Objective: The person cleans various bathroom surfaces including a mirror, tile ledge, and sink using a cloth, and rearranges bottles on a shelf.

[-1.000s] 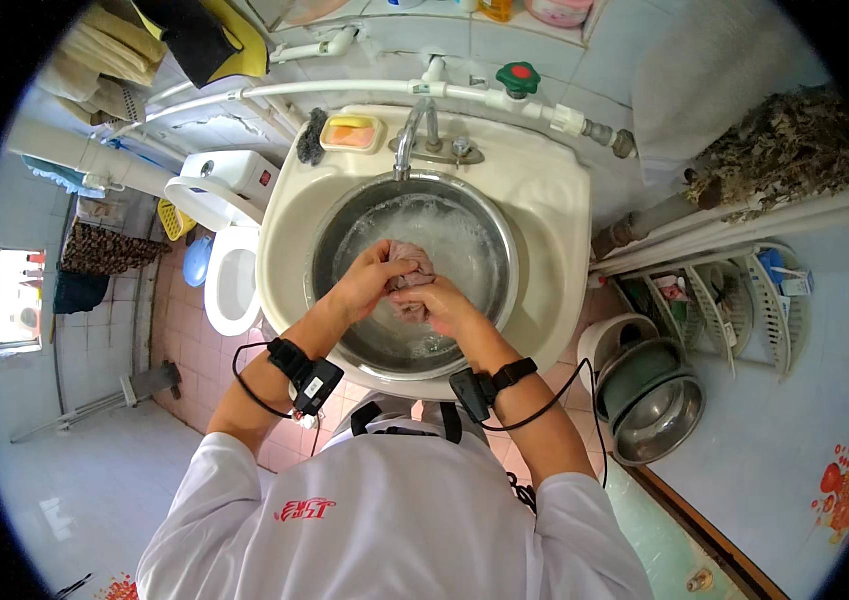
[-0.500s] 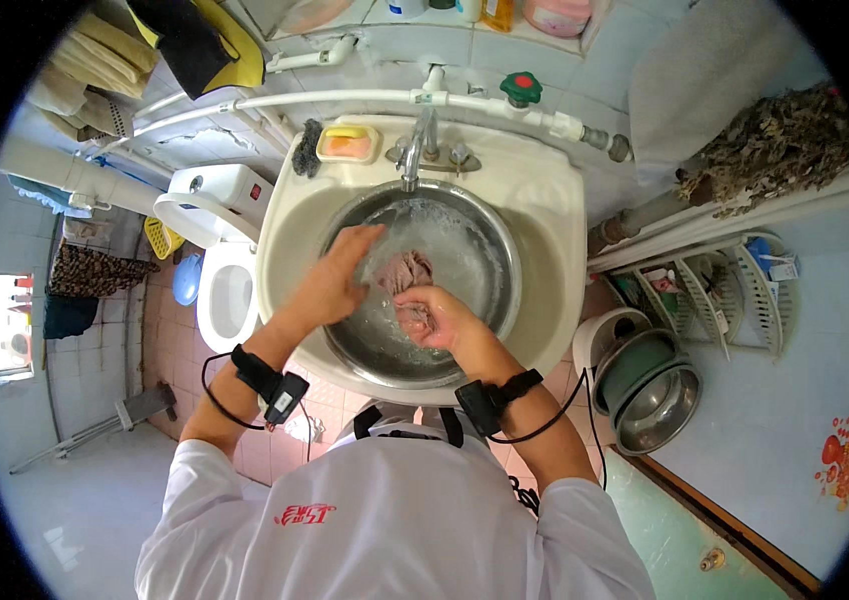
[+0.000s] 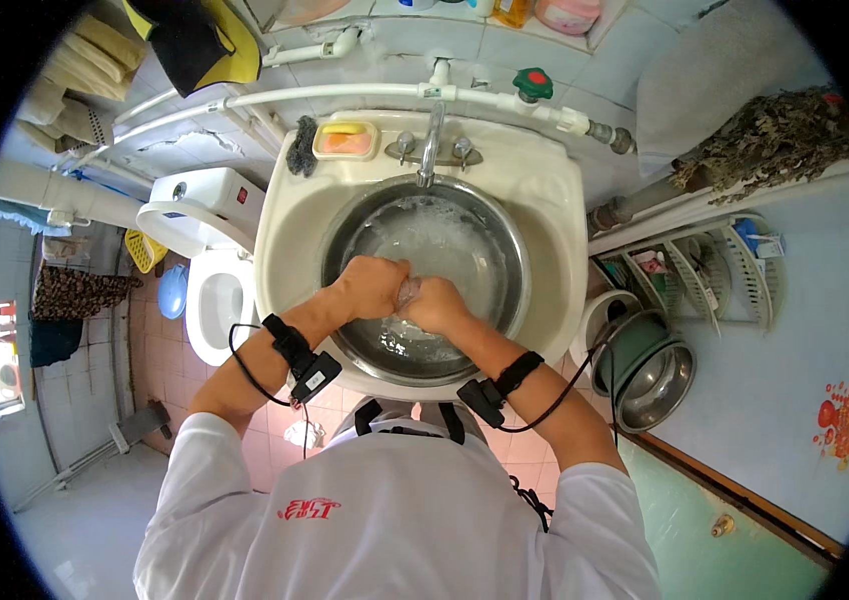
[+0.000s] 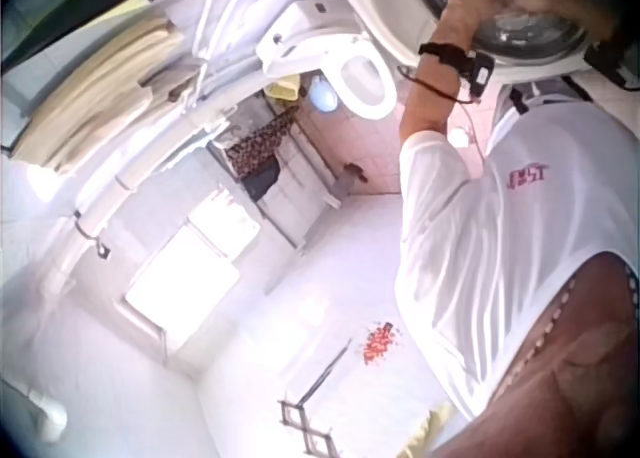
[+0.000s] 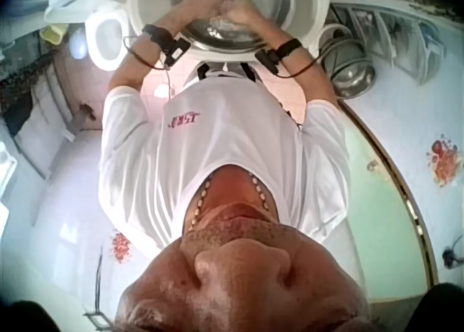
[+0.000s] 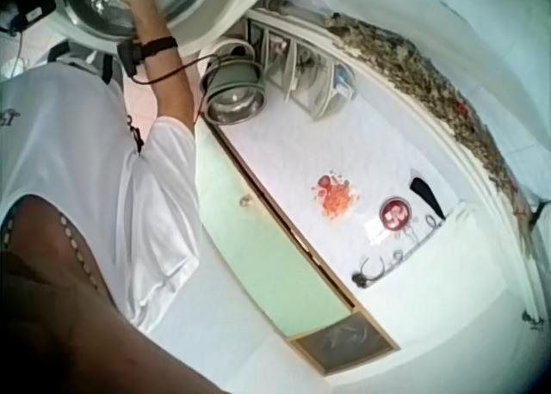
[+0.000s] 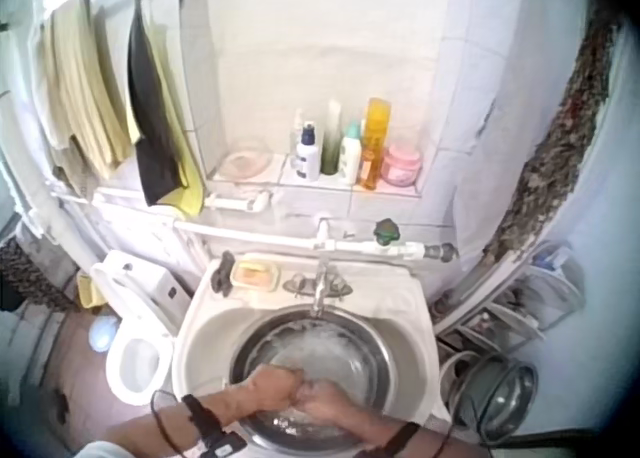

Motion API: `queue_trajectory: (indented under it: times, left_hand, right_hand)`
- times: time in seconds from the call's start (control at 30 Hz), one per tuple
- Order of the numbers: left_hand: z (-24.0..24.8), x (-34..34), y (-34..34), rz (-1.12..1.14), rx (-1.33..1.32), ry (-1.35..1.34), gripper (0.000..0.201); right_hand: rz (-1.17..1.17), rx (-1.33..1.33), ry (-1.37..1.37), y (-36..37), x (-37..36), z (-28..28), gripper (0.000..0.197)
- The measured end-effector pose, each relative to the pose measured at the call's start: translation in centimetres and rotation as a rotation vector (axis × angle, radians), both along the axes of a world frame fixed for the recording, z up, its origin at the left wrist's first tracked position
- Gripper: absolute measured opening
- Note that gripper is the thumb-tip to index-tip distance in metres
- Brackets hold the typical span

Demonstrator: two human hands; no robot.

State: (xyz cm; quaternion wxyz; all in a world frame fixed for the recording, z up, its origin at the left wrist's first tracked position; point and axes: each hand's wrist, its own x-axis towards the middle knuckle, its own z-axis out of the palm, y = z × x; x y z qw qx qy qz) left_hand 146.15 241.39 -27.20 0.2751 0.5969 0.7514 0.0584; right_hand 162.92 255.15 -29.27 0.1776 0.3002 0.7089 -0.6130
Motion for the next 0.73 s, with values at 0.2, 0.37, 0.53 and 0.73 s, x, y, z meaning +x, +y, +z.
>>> queue_trajectory:
  times: [0.2, 0.37, 0.53, 0.73]
  left_hand:
    - [3.7, -2.8, -2.6, 0.092, 0.099, -0.185, 0.071]
    - [3.8, -3.8, -5.2, -0.048, 0.581, -0.163, 0.099]
    - [1.6, -4.2, -4.9, -0.096, 0.424, -0.104, 0.074]
    - [-0.7, -2.7, -2.5, 0.016, 0.087, -0.126, 0.058]
  right_hand:
    - [-0.328, -0.481, -0.02, -1.9, -1.1, 0.9, 0.013]
    - [-0.334, -1.104, -0.217, -0.5, -1.6, 1.0, 0.019]
    - [-0.17, -0.973, -0.211, -1.5, -3.0, 3.4, 0.024]
    - [0.049, 0.218, -0.007, -2.0, -3.5, 1.3, 0.024]
